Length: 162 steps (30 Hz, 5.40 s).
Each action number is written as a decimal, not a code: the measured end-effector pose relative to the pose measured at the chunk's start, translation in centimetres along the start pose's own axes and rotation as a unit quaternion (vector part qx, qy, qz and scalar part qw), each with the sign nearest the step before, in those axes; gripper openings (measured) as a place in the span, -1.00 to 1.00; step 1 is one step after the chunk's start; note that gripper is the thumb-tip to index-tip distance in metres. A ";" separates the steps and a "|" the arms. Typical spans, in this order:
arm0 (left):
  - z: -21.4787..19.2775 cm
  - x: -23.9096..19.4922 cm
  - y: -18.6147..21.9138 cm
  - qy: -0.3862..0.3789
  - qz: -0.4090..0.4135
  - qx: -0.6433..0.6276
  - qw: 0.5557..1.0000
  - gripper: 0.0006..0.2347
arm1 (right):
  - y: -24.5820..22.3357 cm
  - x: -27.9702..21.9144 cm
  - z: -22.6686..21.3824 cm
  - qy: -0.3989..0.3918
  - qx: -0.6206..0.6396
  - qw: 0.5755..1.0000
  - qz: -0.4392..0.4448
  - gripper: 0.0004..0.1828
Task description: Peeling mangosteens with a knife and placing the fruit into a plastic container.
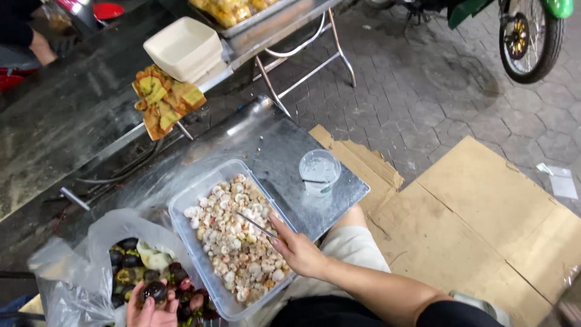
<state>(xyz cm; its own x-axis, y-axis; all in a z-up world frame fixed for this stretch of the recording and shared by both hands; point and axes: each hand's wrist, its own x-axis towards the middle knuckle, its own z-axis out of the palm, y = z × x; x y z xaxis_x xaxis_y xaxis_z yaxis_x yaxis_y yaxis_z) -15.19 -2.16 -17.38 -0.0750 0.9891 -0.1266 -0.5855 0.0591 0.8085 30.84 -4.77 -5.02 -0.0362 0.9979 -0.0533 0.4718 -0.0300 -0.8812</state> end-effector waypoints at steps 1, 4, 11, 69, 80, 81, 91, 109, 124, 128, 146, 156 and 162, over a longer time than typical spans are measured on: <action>1.3 -0.9 0.1 -0.012 0.010 -0.038 0.999 -0.61 | 0.0 -0.1 0.3 0.000 0.040 0.998 -0.058 -0.27; 6.2 -2.5 0.6 -0.034 0.010 -0.113 0.993 -0.64 | -1.8 -0.4 0.1 -0.039 0.061 0.994 -0.081 -0.29; 8.9 -4.0 0.1 -0.047 0.017 -0.050 0.997 -0.64 | -2.1 -0.9 1.1 -0.151 0.003 0.988 0.002 -0.28; 22.2 -9.0 3.8 0.067 0.128 0.197 0.970 -0.50 | -10.4 3.3 7.4 -0.330 0.114 0.906 -0.240 -0.48; 20.1 -9.0 2.0 0.283 0.370 0.183 0.865 -0.63 | -14.8 1.6 14.2 -0.420 0.463 0.777 0.075 -0.41; 19.6 -9.4 2.6 0.287 0.373 0.183 0.863 -0.63 | -15.0 2.1 14.2 -0.424 0.461 0.776 0.075 -0.41; 15.0 -9.0 8.0 0.013 0.204 -0.034 0.978 -0.49 | -12.4 5.4 11.1 -0.356 0.207 0.902 -0.129 -0.43; 22.6 -1.7 1.7 0.003 0.192 0.402 0.896 -0.59 | -6.2 1.9 1.1 -0.185 -0.062 0.952 -0.234 -0.55; 23.7 1.9 -1.6 -0.084 0.009 0.319 0.944 -0.57 | -2.8 2.0 -2.1 -0.217 0.065 0.974 0.014 -0.53; 23.9 1.9 -2.5 -0.136 0.152 0.441 0.874 -0.57 | -4.3 2.1 -1.9 -0.204 -0.026 0.976 -0.066 -0.53; 24.4 0.2 -1.9 -0.092 0.047 0.087 0.991 -0.59 | -1.0 1.9 -1.0 -0.189 0.277 0.932 0.140 -0.46; 9.5 -15.2 10.9 0.215 0.340 0.239 0.883 -0.51 | 1.3 1.6 -1.4 -0.382 0.616 0.607 0.326 -0.57; 3.2 -25.2 10.3 0.527 0.123 0.734 0.410 -0.26 | 0.4 2.0 0.4 -0.300 0.598 0.700 0.250 -0.63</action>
